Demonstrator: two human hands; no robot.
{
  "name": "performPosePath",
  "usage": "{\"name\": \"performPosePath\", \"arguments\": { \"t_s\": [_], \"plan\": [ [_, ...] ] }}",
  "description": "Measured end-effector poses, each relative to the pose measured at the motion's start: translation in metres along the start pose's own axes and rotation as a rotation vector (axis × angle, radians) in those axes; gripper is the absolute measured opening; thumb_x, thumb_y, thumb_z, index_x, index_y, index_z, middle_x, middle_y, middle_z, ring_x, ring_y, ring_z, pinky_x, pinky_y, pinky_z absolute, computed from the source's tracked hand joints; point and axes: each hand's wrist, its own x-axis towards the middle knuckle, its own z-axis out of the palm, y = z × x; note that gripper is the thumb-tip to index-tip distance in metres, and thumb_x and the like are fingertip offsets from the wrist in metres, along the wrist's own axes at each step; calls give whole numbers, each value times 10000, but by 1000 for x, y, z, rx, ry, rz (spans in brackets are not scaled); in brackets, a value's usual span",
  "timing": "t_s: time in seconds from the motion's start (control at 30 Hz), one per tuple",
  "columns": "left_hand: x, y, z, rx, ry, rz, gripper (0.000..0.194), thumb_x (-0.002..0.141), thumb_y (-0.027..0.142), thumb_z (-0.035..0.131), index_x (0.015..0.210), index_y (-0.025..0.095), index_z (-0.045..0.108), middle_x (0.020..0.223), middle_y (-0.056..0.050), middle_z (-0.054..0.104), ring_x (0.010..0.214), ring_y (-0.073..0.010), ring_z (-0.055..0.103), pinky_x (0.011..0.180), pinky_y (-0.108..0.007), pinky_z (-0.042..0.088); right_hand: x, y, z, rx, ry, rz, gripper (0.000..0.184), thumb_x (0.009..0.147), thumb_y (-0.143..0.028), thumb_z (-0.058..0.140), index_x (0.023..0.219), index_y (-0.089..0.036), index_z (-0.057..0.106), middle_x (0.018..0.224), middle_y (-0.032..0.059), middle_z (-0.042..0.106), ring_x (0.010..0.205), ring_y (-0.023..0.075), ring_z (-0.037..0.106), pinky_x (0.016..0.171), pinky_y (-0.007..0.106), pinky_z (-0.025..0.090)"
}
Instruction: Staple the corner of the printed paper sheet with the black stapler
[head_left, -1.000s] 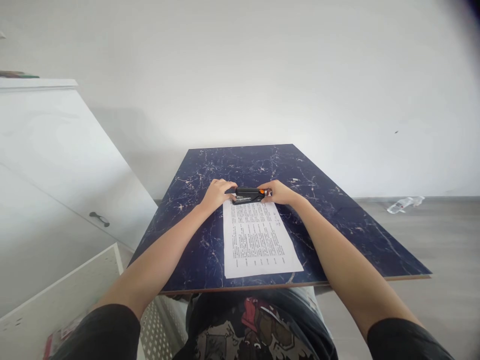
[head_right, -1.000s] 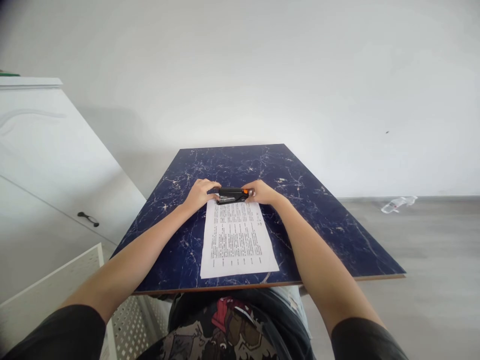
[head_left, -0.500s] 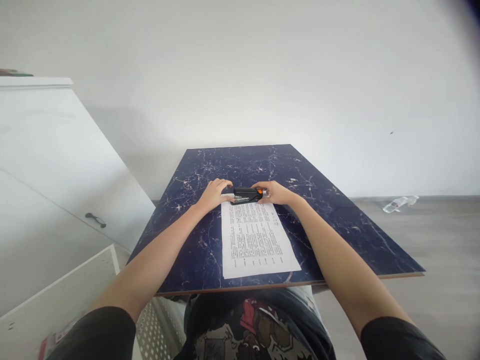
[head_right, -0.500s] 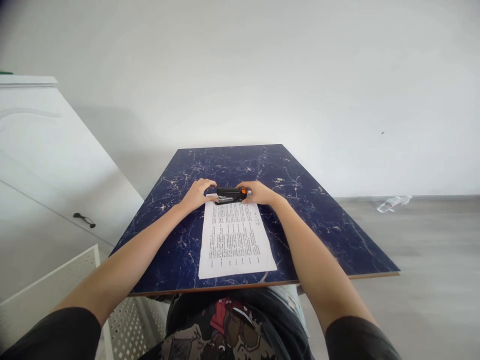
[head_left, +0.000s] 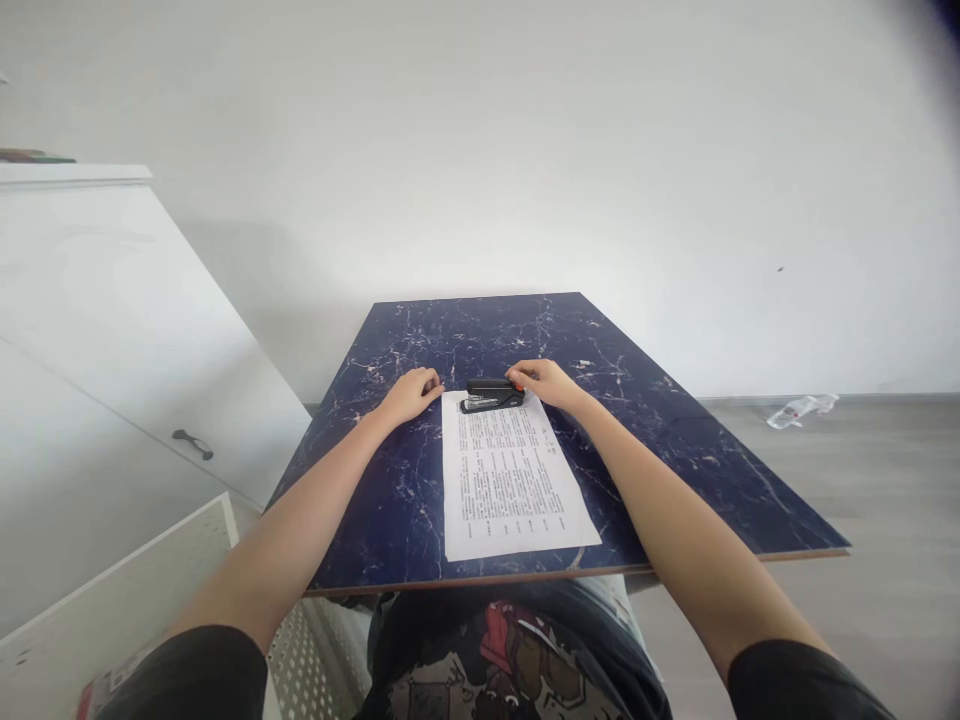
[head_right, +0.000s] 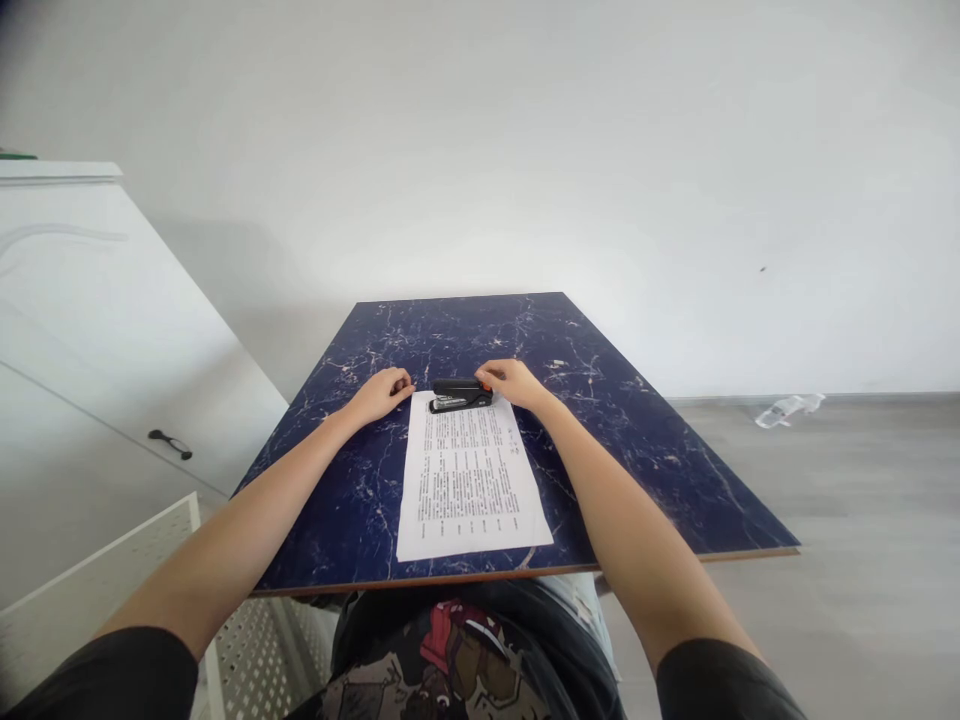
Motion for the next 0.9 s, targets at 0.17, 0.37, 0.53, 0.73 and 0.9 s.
{"name": "performPosePath", "arguments": {
  "t_s": [0.17, 0.37, 0.53, 0.73, 0.9],
  "plan": [
    [-1, 8, 2, 77, -51, -25, 173, 983, 390, 539, 965, 222, 574, 893, -45, 592, 860, -230, 552, 767, -347, 401, 2, -7, 12, -130, -165, -115, 440, 828, -526, 722, 1140, -216, 722, 1062, 82, 752, 926, 260, 671, 795, 359, 491],
    [0, 8, 3, 94, -62, -27, 166, 990, 386, 525, 982, 225, 566, 922, -47, 596, 888, -235, 555, 772, -348, 387, 4, -1, 15, -192, -194, -126, 354, 811, -497, 732, 1007, -207, 680, 965, 62, 727, 843, 244, 650, 726, 326, 445],
    [0, 4, 6, 105, -64, -23, 170, 990, 389, 524, 988, 226, 571, 918, -44, 595, 885, -234, 551, 780, -353, 388, 4, -1, 15, -191, -199, -130, 358, 819, -504, 725, 1010, -206, 667, 980, 67, 723, 850, 246, 647, 727, 327, 438],
    [0, 3, 6, 108, -63, -25, 170, 992, 389, 518, 988, 227, 568, 923, -45, 596, 891, -237, 556, 778, -356, 391, 4, -2, 15, -183, -209, -121, 356, 818, -508, 720, 1007, -210, 670, 971, 68, 720, 852, 251, 645, 717, 326, 436],
    [0, 3, 6, 106, -59, -22, 171, 994, 392, 514, 992, 228, 563, 926, -46, 597, 886, -238, 554, 766, -358, 388, 4, -2, 13, -201, -218, -124, 343, 830, -486, 716, 1024, -208, 662, 981, 70, 716, 853, 248, 641, 727, 327, 436]
  ]
}}
